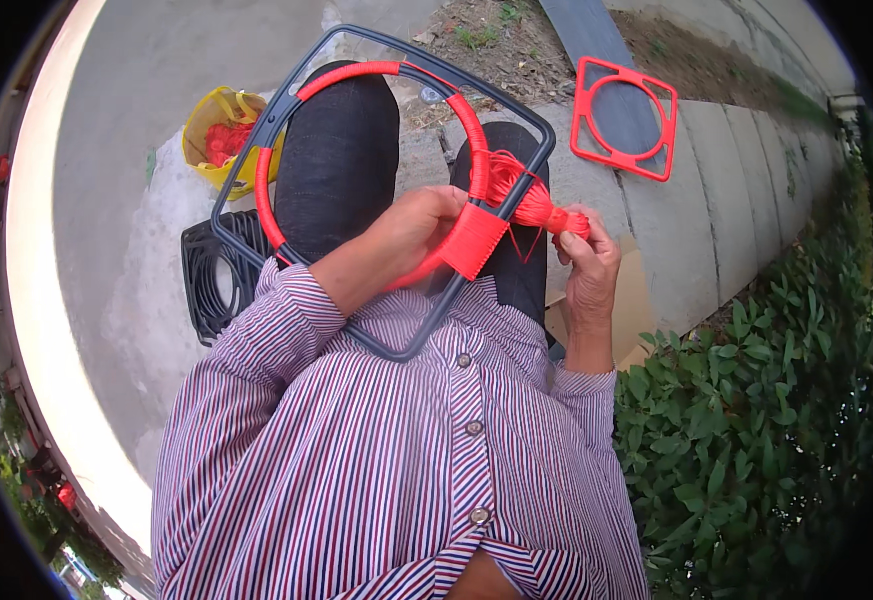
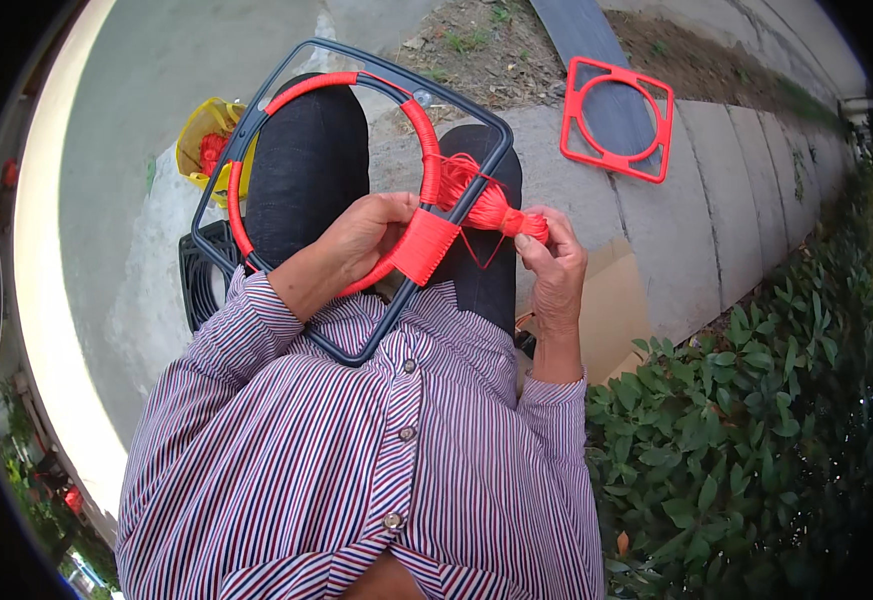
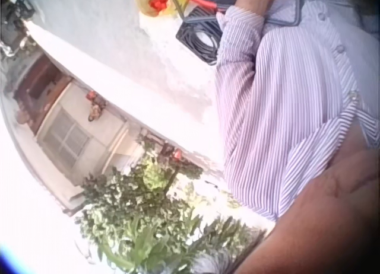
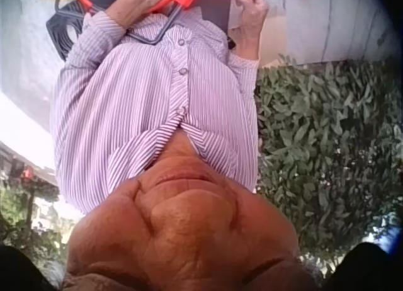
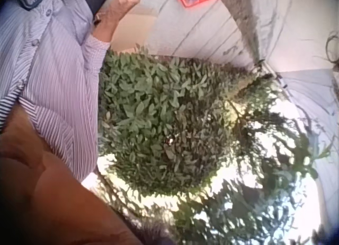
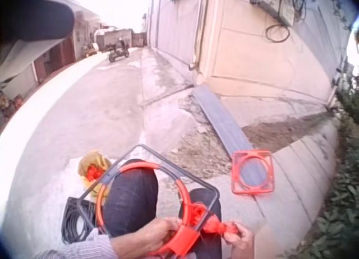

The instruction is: The person is tying a red rope onto a black and red frame, possibly as part of furniture or object manufacturing.

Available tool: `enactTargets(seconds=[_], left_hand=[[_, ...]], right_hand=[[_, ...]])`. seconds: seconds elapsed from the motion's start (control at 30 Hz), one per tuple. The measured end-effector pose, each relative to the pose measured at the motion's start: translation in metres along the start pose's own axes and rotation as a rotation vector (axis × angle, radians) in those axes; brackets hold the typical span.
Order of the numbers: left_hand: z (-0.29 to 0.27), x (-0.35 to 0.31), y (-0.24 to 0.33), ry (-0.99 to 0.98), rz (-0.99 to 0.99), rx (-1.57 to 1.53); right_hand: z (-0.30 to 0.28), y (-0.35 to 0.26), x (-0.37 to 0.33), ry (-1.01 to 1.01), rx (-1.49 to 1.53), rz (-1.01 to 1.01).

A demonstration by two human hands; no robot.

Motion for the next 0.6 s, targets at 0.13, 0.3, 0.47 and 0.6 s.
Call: enactTargets(seconds=[0.13,0.3,0.47,0.6], left_hand=[[-0.005,0.0,0.006,0.028,0.051,-0.019],[0.001,-0.005,0.011,0.046,0.085,-0.052],[0.0,-0.003,0.008,-0.016,0.077,0.017],[0.005,-0.009,0.005,-0.021,0.087,0.075]], right_hand=[[-0.065,-0.019,-0.029,0.022,0.759,-0.039],[-0.132,-0.061,-0.036,-0.108,0.885,-0.231],[-0.068,-0.035,-0.021,0.086,0.8,-0.035],[0.048,-0.006,-0.011,-0.027,0.379,0.277]])
Point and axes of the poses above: each hand's wrist, its own x-axis towards the middle knuckle, its own z-axis out of the palm, y = z × x, the point moved 8 cm from there along x, towards the middle knuckle, and after that the axes turned 5 degrees about -z, right-handed, at the moved point
